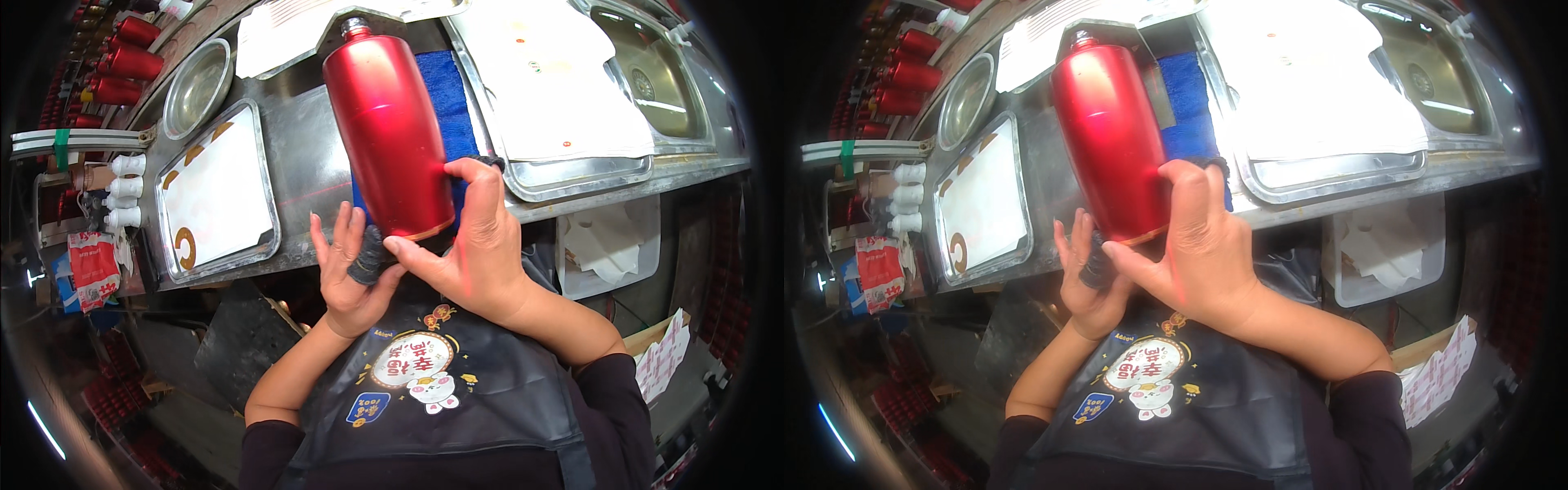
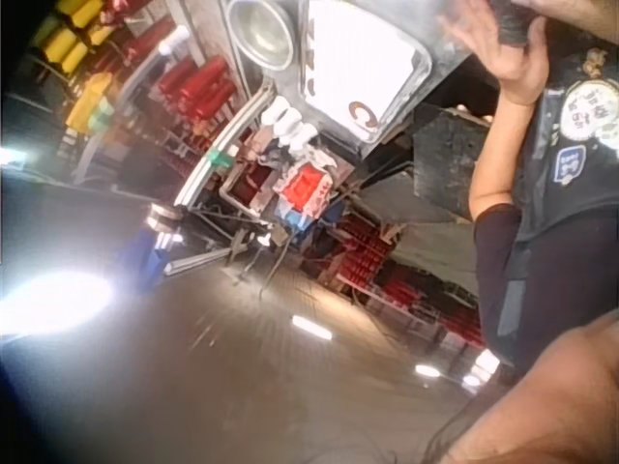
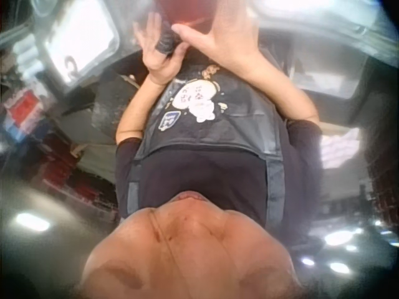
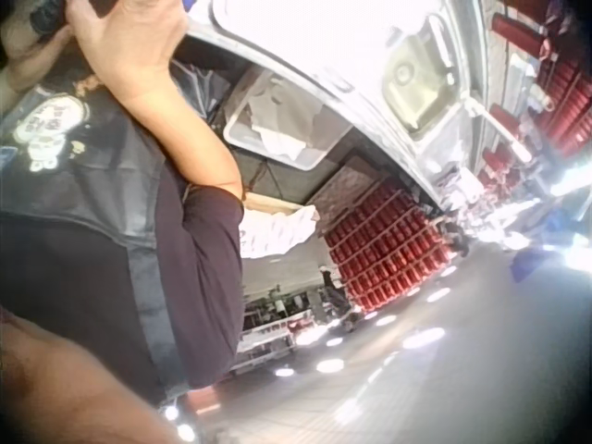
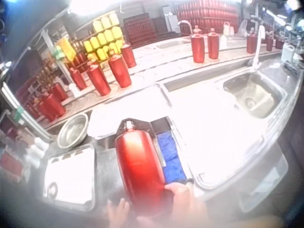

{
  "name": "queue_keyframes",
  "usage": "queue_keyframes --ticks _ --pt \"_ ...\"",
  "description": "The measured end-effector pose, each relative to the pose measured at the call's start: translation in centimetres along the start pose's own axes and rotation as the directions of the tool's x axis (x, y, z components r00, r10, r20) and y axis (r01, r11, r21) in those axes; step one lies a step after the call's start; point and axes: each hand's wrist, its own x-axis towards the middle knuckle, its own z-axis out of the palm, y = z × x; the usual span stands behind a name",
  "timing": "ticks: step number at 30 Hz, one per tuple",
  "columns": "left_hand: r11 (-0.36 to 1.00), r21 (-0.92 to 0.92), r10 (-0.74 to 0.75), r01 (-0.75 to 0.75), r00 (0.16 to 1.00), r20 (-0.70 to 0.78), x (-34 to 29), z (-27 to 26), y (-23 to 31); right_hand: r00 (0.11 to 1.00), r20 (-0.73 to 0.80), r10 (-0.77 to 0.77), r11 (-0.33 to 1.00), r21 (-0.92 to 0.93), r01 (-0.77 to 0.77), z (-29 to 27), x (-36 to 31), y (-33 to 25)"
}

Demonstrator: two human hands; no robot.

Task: The person moves a large black board to a workstation, then applies gold circular labels to the necks of red cylindrical containers. They wipe each container with a blue cloth and place the finished items on a tray.

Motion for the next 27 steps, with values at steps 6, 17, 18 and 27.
queue_keyframes --ticks 6,17,18,27 --pt "0.999 -0.039 -0.007 0.007 1.000 -0.001 0.0 0.3 0.1 0.993 0.066 0.101 0.990 0.089 -0.106 -0.6 0.1 0.1" --pt "0.999 0.022 0.040 -0.040 0.999 0.003 0.7 0.1 0.0 0.995 0.042 0.088 0.985 0.146 -0.093 -0.3 -0.1 0.6" --pt "0.999 0.030 0.044 -0.044 0.999 0.006 0.8 0.1 0.1 0.997 0.038 0.068 0.988 0.137 -0.073 -0.4 -0.1 0.6" --pt "0.993 0.110 0.027 -0.036 0.996 0.082 1.6 -1.4 0.1 0.997 0.062 0.046 0.981 0.184 -0.057 0.3 -0.3 0.8"
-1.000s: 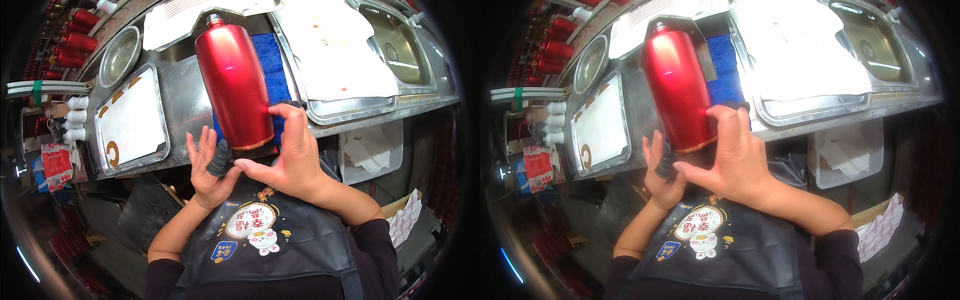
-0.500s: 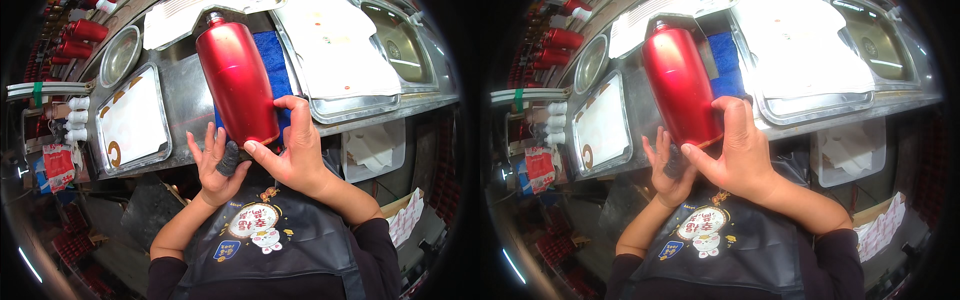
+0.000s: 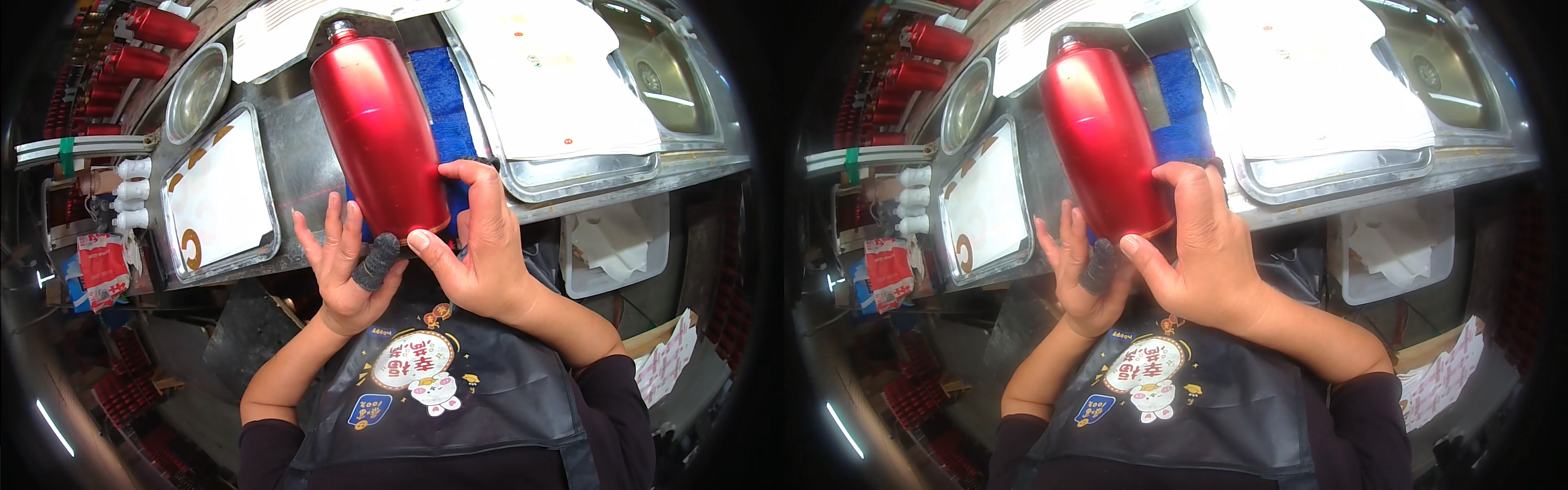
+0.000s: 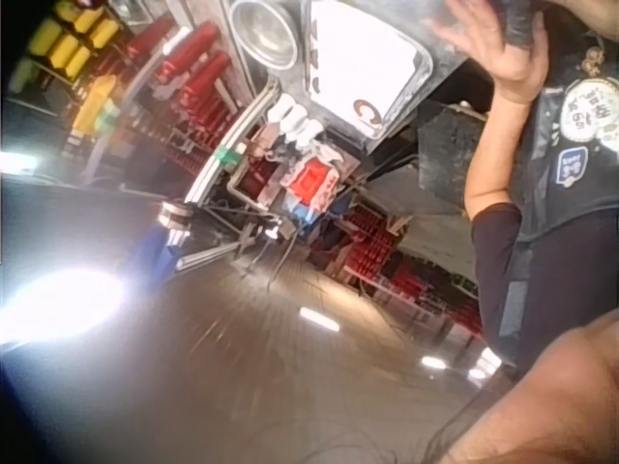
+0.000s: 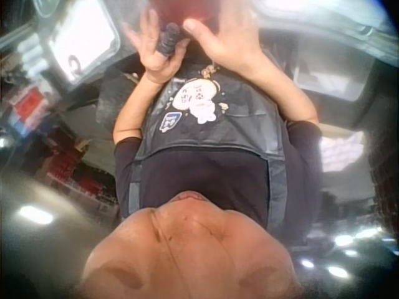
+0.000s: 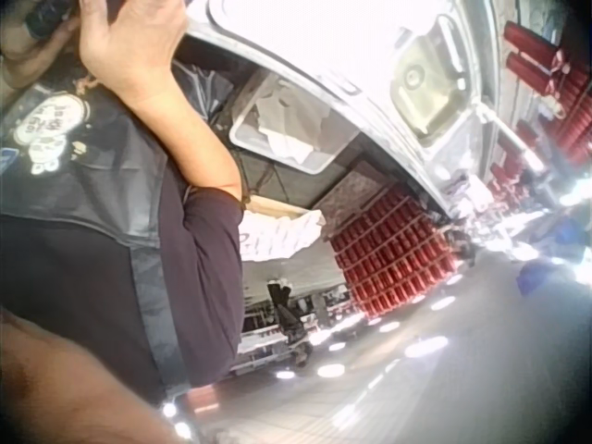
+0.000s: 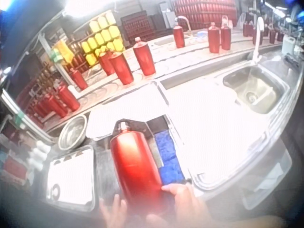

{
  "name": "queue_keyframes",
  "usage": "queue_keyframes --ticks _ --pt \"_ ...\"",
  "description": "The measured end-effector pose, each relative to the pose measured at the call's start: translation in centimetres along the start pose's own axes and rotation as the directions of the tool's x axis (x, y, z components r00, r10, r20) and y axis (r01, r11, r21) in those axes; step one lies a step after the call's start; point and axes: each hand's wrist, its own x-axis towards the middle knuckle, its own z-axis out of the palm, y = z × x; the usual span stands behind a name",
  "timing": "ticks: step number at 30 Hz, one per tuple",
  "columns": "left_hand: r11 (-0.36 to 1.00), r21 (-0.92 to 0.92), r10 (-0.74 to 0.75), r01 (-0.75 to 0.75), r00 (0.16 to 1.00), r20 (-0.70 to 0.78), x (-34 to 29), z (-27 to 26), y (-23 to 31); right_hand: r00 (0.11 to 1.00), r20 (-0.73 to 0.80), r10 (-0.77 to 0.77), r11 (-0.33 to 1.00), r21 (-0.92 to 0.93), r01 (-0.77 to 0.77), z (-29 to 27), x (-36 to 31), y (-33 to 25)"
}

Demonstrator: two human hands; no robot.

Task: The person moves a large black board to a workstation, then applies gold circular labels to the necks of red cylindrical containers. They wipe each container with a blue cloth and place the finished items on a tray.

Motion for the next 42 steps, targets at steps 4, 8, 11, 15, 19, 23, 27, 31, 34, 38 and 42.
queue_keyframes --ticks 4,8,11,15,19,23,27,31,34,38,42 --pt "1.000 0.027 -0.003 0.002 1.000 0.010 -0.1 -0.4 -0.3 0.999 0.023 -0.029 0.999 0.025 0.028 0.1 0.1 0.2" --pt "1.000 0.019 -0.012 0.012 1.000 0.007 -0.6 -0.6 -0.2 0.998 0.066 -0.016 0.999 0.051 0.012 -0.4 0.3 -0.1" --pt "0.999 0.001 -0.047 0.047 0.999 -0.001 -1.0 -0.9 -0.2 0.999 0.033 -0.039 0.999 -0.004 0.039 -0.2 0.2 -0.5" --pt "0.999 0.028 -0.041 0.041 0.999 0.002 -1.3 -1.0 -0.4 0.999 -0.006 -0.047 0.997 -0.064 0.047 0.3 0.2 -0.7" --pt "0.999 0.036 -0.022 0.022 1.000 0.013 -1.2 -0.8 -0.5 0.998 -0.036 -0.051 0.998 -0.043 0.049 0.6 0.2 -0.4" --pt "0.999 0.032 -0.030 0.029 0.999 0.032 -0.8 -1.0 -0.3 1.000 -0.020 -0.007 1.000 -0.016 0.007 0.6 0.2 -0.4" --pt "0.999 0.033 -0.022 0.021 0.999 0.031 -0.4 -1.1 -0.2 1.000 -0.004 -0.013 0.999 -0.032 0.013 0.3 0.2 -0.5" --pt "0.999 0.046 -0.004 0.003 0.999 0.037 -0.2 -1.0 -0.1 1.000 -0.007 -0.016 1.000 0.002 0.016 0.0 0.2 -0.4" --pt "0.997 0.071 0.009 -0.012 0.999 0.042 0.2 -1.1 0.0 1.000 -0.003 -0.019 1.000 0.004 0.019 -0.1 0.2 -0.4" --pt "0.993 0.113 0.041 -0.046 0.998 0.042 1.1 -1.4 0.4 1.000 -0.002 -0.005 0.999 0.041 0.005 -0.2 0.2 -0.3" --pt "0.978 0.183 0.087 -0.098 0.994 0.070 2.0 -1.9 0.8 1.000 0.009 0.002 0.996 0.090 -0.003 -0.6 0.2 0.1"
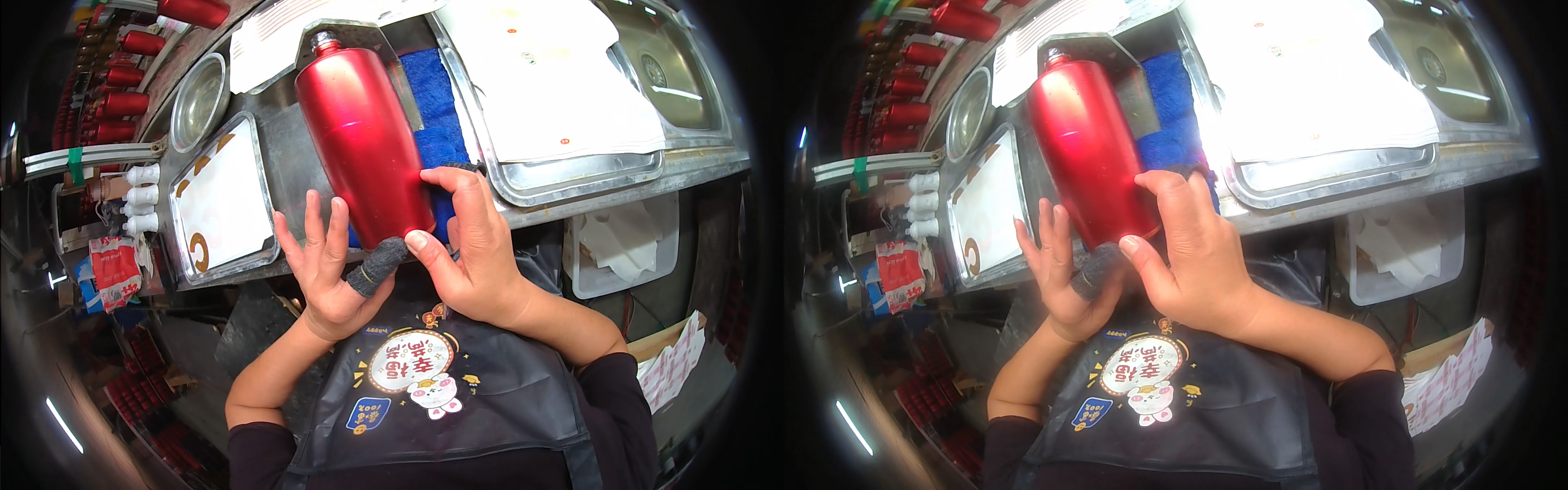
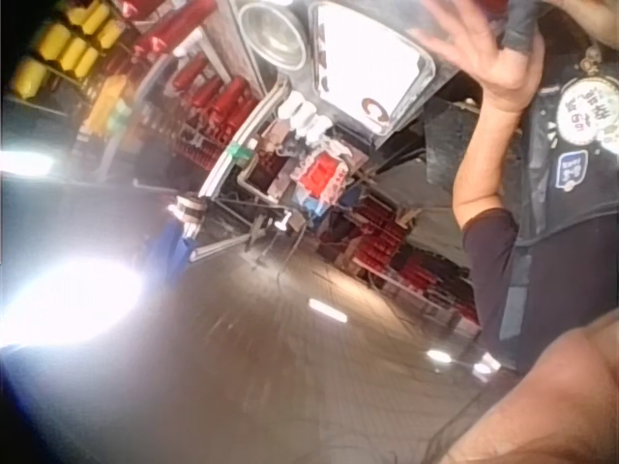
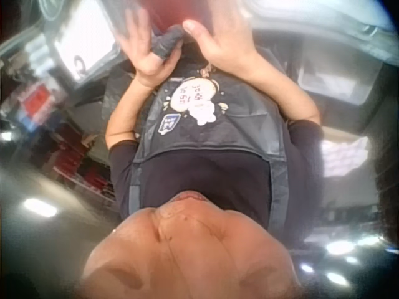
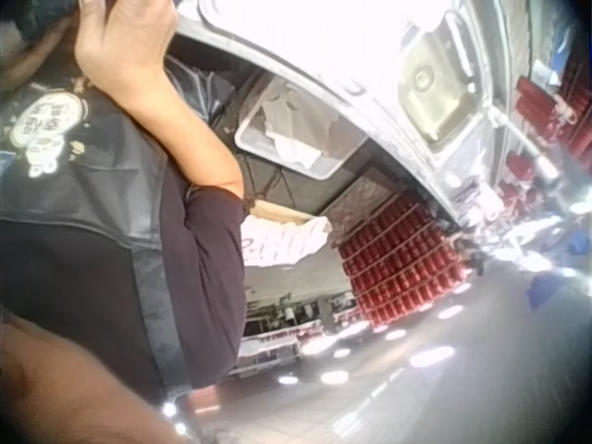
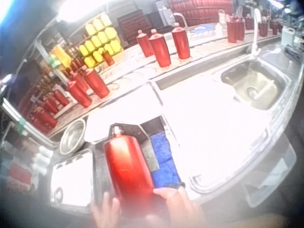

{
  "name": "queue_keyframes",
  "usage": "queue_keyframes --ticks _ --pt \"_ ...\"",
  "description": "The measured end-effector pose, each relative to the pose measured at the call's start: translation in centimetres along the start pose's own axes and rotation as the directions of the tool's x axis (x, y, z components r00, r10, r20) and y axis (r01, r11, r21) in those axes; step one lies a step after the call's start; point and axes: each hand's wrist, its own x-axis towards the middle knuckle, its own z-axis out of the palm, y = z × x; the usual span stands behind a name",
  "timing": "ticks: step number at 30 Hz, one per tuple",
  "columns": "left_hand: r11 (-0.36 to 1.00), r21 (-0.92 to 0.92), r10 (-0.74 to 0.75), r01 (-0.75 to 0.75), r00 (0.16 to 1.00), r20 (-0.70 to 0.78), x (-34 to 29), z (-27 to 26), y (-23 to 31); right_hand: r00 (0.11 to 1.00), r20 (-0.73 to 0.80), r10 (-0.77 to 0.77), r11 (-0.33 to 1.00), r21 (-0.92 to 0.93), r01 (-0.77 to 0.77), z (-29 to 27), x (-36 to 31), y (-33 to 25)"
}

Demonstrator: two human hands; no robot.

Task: The person moves a large black board to a workstation, then applies gold circular labels to the necks of red cylindrical containers. They wipe each container with a blue cloth and place the finished items on a tray.

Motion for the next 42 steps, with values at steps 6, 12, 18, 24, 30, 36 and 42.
queue_keyframes --ticks 6,12,18,24,30,36,42 --pt "0.989 0.034 0.144 -0.145 0.989 0.019 2.1 -1.6 -1.1 0.985 0.121 0.125 0.976 0.161 -0.144 0.7 -0.2 0.9" --pt "0.988 0.019 0.154 -0.154 0.988 -0.003 3.1 -0.2 0.2 0.996 0.025 0.089 0.970 0.225 -0.092 0.0 -0.5 1.6" --pt "0.995 -0.087 -0.052 0.043 0.993 -0.108 2.0 -0.7 -0.1 0.909 0.041 -0.414 0.903 -0.109 0.416 -1.2 -1.9 1.3" --pt "1.000 0.000 -0.004 0.004 0.999 -0.038 2.7 2.0 -0.1 0.932 0.077 -0.354 0.931 -0.066 0.359 0.4 -3.1 1.6" --pt "0.945 -0.303 -0.190 0.123 0.961 -0.203 0.5 3.9 -1.2 0.987 0.106 -0.123 0.992 -0.005 0.124 -0.2 -4.0 2.3" --pt "0.910 -0.318 -0.265 0.266 0.963 0.049 -1.9 4.6 -2.9 0.983 0.121 -0.139 0.959 -0.233 0.164 -0.2 -3.9 1.7" --pt "0.951 -0.276 -0.185 0.137 0.970 -0.156 -0.1 4.1 -2.9 0.930 0.094 -0.354 0.878 -0.308 0.366 0.1 -3.5 0.6"
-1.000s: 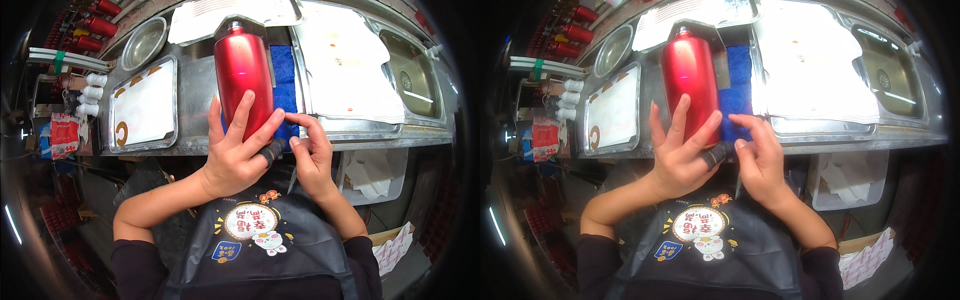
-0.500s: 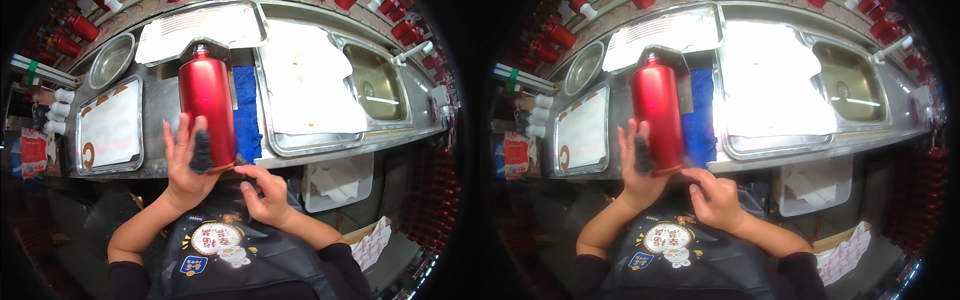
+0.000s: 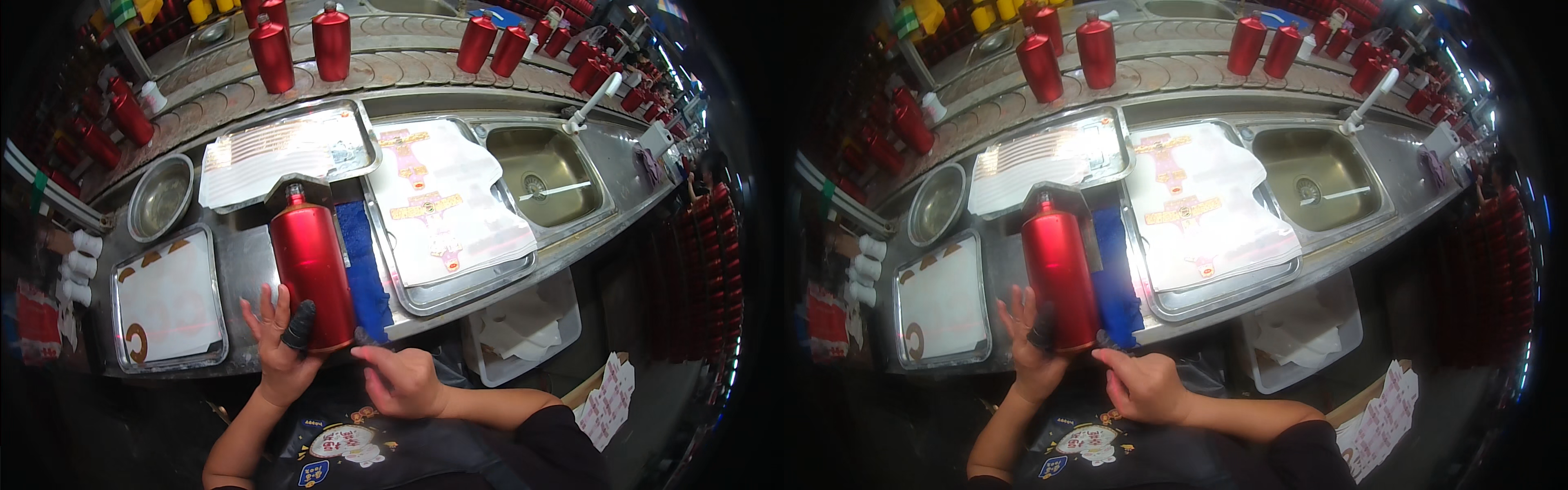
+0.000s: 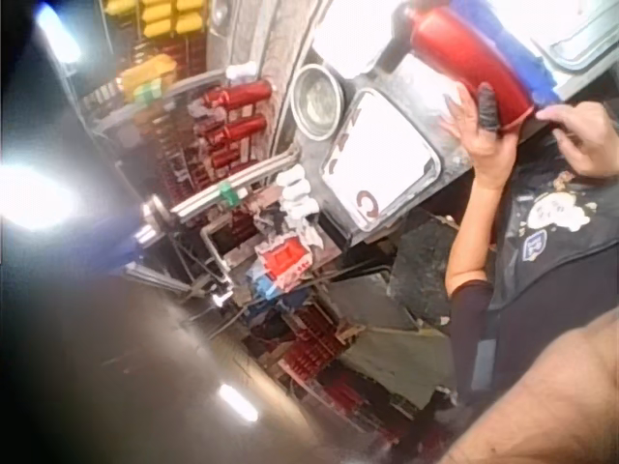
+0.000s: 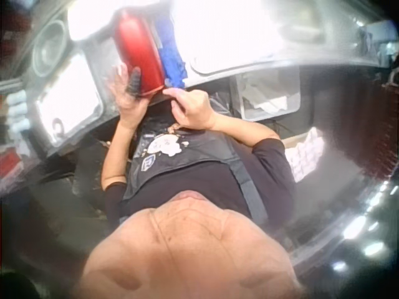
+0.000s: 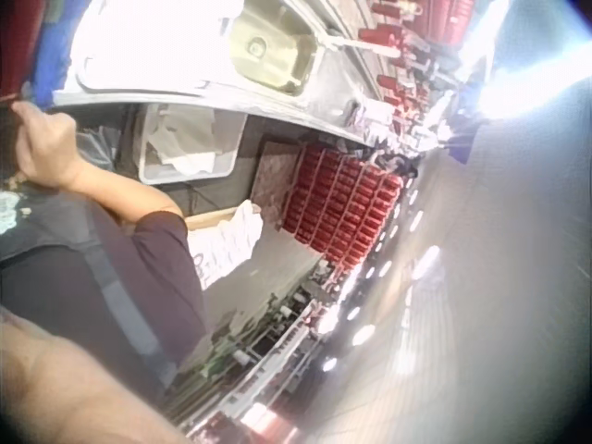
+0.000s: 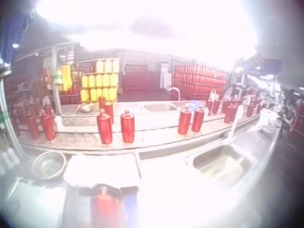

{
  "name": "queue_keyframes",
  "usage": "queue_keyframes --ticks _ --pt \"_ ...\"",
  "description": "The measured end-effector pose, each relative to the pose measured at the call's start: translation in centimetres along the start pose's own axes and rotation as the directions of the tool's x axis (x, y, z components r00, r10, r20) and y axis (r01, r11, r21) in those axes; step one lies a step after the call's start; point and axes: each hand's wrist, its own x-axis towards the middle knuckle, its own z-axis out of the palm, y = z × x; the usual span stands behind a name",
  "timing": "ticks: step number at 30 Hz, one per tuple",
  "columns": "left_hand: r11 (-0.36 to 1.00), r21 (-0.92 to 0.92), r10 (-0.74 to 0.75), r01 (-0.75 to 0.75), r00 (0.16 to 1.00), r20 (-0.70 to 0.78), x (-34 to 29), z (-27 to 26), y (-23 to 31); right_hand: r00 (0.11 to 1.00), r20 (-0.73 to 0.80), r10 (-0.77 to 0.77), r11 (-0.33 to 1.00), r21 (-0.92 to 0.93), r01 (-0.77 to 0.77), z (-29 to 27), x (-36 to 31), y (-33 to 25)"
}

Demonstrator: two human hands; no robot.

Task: The person moves a large black board to a workstation, then applies gold circular labels to the necks of red cylindrical containers. They wipe each container with a blue cloth and place the finished items on a tray.

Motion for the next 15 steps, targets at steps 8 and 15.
queue_keyframes --ticks 8,15 --pt "0.994 0.002 0.106 -0.106 0.993 0.056 1.0 -0.2 -0.4 0.986 0.156 -0.059 0.949 0.315 0.007 -0.3 3.1 -0.4" --pt "0.993 0.022 0.115 -0.115 0.993 0.008 0.5 0.2 -0.2 0.773 -0.163 0.614 0.583 -0.566 -0.583 -8.9 6.1 10.0"
